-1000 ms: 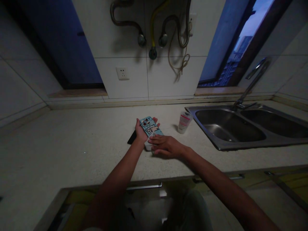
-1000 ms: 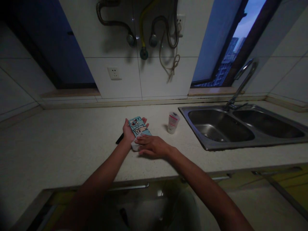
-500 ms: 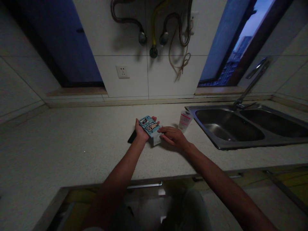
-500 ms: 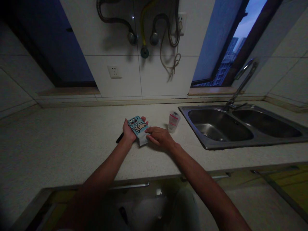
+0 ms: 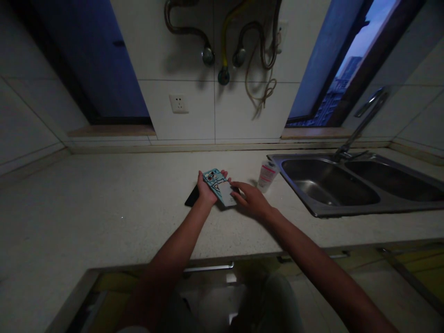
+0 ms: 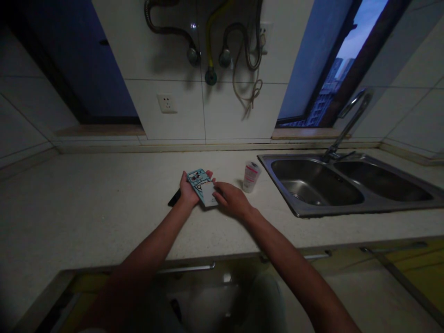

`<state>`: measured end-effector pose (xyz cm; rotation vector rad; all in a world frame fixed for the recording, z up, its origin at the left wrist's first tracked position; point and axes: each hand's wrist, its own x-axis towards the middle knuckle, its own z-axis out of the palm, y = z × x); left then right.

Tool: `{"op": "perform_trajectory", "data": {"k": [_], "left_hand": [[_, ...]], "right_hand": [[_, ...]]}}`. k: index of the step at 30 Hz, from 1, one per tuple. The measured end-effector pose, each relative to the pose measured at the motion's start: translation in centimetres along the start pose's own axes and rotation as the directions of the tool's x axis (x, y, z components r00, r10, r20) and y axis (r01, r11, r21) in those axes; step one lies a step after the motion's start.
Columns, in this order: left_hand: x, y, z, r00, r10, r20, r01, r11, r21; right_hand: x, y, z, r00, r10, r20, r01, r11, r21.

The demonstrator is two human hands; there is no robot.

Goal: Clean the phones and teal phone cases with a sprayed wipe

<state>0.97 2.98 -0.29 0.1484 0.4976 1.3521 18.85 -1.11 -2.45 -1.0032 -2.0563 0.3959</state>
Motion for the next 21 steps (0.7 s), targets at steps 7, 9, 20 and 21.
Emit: {"op": "perform_trajectory", "data": {"k": [7, 9, 20, 21], "left_hand": [[-0.3, -0.8, 0.3, 0.983, -0.184, 0.011, 0.183, 0.980, 0.074], [-0.6, -1.0, 0.5, 0.968, -0.249, 0.022, 0.246, 0.966, 0.079], [-2.4, -2.3, 1.5, 0.908, -0.403, 0.112, 0.383, 0.909, 0.166], [-2.4, -2.5, 1.5, 0.903, -0.417, 0.109, 0.393, 0.901, 0.185]], "right_hand": [[0.4, 0.9, 0.5, 0.987, -0.153, -0.048, 0.140, 0.969, -0.206], [0.5, 0.8, 0.4, 0.987, -0.147, -0.068, 0.121, 0.948, -0.296], [1.1, -0.2, 0.6, 0.874, 0.055, -0.483, -0.120, 0.987, -0.105], [1.2, -0.3, 0.7, 0.875, 0.031, -0.483, -0.102, 0.987, -0.122]]}}
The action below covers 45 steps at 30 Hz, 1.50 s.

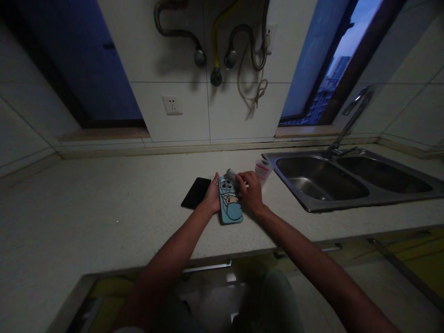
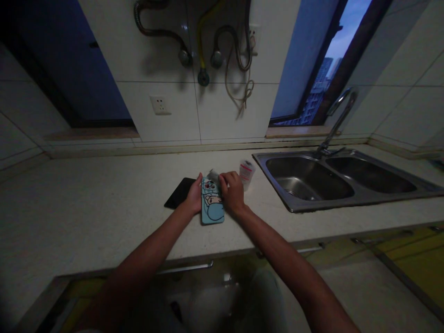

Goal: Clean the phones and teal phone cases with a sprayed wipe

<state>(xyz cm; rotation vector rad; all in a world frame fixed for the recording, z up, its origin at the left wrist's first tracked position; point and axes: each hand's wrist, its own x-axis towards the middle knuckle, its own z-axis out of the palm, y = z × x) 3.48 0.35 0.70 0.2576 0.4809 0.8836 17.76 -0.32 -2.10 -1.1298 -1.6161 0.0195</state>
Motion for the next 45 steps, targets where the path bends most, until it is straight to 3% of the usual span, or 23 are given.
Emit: {"op": "perform_trajectory", "data": {"k": [7, 12, 18, 22, 24, 28, 35, 41, 45], "left_hand": [[-0.2, -1.1, 0.0, 0.999, -0.025, -0.031, 0.027, 0.998, 0.054], [0.1, -1.1, -0.8, 0.999, -0.046, -0.022, 0.047, 0.997, 0.062], [1.0, -0.8, -1.3, 0.995, 0.098, -0.014, -0.097, 0.993, 0.068], [0.6, -0.1, -0.7, 0.993, 0.114, 0.017, -0.115, 0.993, 0.040], [0.3, 0.2, -0.5, 0.993, 0.108, 0.036, -0.110, 0.993, 0.033], [0.1, 0.4, -0.5, 0.994, 0.079, 0.069, -0.081, 0.997, 0.017], [0.4, 0.0, -0.8, 0.995, 0.075, 0.072, -0.078, 0.996, 0.046], [0.1, -0.8, -0.6, 0.996, 0.035, 0.086, -0.042, 0.995, 0.085], [0.3, -1.2, -0.7, 0.994, 0.045, 0.097, -0.054, 0.994, 0.093]], "right_hand": [[-0.3, 0.1, 0.9, 0.962, -0.162, 0.217, 0.158, 0.987, 0.038], [-0.6, 0.2, 0.9, 0.932, -0.256, 0.256, 0.230, 0.965, 0.125], [-0.9, -1.2, 0.4, 0.855, -0.424, 0.298, 0.384, 0.905, 0.185], [-1.1, -1.8, 0.0, 0.817, -0.504, 0.280, 0.462, 0.863, 0.204], [-1.1, -1.7, -0.2, 0.835, -0.488, 0.255, 0.457, 0.873, 0.171], [-0.9, -0.9, -0.8, 0.932, -0.287, 0.221, 0.298, 0.954, -0.020], [-1.0, -0.5, -1.1, 0.990, -0.054, 0.131, 0.059, 0.998, -0.036], [-0.3, 0.2, -1.1, 0.998, -0.058, -0.011, 0.058, 0.998, -0.019], [0.6, -0.1, -0.7, 0.991, -0.111, 0.078, 0.112, 0.994, -0.006]]}}
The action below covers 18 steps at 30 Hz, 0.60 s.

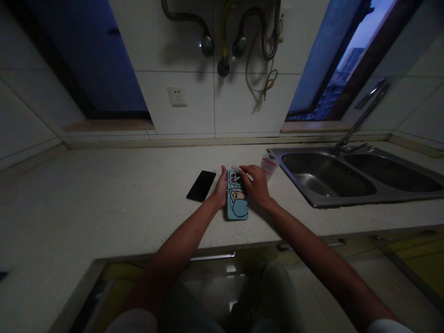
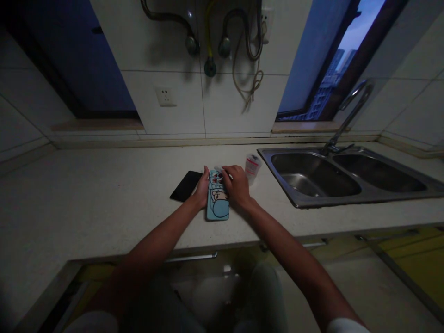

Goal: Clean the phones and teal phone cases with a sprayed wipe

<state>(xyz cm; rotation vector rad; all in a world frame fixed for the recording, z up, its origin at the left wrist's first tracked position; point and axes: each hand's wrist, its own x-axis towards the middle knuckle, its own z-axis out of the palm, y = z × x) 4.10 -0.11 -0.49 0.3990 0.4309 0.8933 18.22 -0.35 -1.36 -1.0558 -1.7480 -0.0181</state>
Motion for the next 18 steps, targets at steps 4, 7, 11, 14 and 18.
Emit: {"op": "perform_trajectory", "data": {"k": [4, 7, 11, 14, 18], "left_hand": [[0.2, -0.1, 0.2, 0.998, 0.032, -0.058, -0.032, 0.999, -0.012], [0.2, 0.1, 0.4, 0.996, 0.028, -0.089, -0.030, 0.999, -0.024], [0.2, 0.1, 0.7, 0.994, 0.024, -0.107, -0.029, 0.998, -0.049], [0.2, 0.1, 0.7, 0.997, 0.010, -0.080, -0.014, 0.999, -0.050], [0.1, 0.4, 0.6, 1.000, -0.009, 0.006, 0.009, 1.000, -0.027]], "right_hand": [[0.7, -0.3, 0.7, 0.984, -0.073, 0.162, 0.067, 0.997, 0.043], [0.6, -0.2, 1.0, 0.971, -0.148, 0.188, 0.133, 0.987, 0.092], [0.3, -0.1, 0.9, 0.953, -0.251, 0.168, 0.230, 0.964, 0.133], [0.4, 0.0, 0.5, 0.967, -0.230, 0.106, 0.220, 0.971, 0.096], [0.7, 0.4, -0.3, 0.984, -0.175, 0.036, 0.175, 0.985, 0.000]]}}
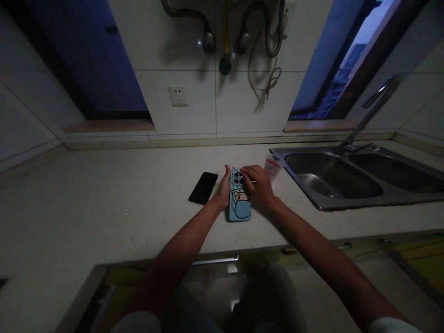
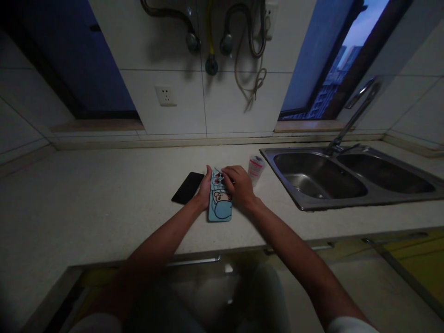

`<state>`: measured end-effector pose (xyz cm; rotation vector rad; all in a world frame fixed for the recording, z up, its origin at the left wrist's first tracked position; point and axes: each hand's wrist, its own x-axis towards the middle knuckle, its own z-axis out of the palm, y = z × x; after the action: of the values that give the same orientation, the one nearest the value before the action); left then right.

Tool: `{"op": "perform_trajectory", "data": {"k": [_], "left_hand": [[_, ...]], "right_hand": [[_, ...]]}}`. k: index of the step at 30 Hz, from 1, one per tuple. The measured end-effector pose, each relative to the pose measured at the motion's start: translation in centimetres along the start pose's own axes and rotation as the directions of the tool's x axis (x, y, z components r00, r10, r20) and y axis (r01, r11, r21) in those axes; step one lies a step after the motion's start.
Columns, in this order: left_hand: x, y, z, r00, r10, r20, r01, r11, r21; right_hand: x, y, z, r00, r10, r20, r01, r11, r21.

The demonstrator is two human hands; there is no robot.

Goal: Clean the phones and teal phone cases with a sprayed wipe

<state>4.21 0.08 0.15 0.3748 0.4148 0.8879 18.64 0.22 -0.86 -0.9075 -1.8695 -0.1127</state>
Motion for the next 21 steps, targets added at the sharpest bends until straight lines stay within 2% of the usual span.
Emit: {"op": "perform_trajectory", "data": {"k": [5, 8, 17, 21], "left_hand": [[-0.1, 0.7, -0.1, 0.997, -0.011, 0.073, 0.009, 1.000, 0.024], [-0.1, 1.0, -0.2, 0.997, -0.019, 0.076, 0.016, 0.999, 0.037], [-0.3, 1.7, -0.7, 0.993, -0.079, 0.084, 0.071, 0.993, 0.090], [-0.2, 1.5, -0.7, 0.993, -0.051, 0.103, 0.043, 0.996, 0.082]], "right_hand": [[-0.1, 0.5, -1.0, 0.999, -0.001, -0.048, -0.002, 0.998, -0.057], [-0.2, 0.6, -1.3, 0.997, 0.029, -0.078, -0.034, 0.997, -0.063], [-0.2, -0.3, -1.4, 0.986, 0.089, -0.138, -0.087, 0.996, 0.017], [-0.2, -0.6, -1.1, 0.989, 0.089, -0.121, -0.084, 0.995, 0.047]]}}
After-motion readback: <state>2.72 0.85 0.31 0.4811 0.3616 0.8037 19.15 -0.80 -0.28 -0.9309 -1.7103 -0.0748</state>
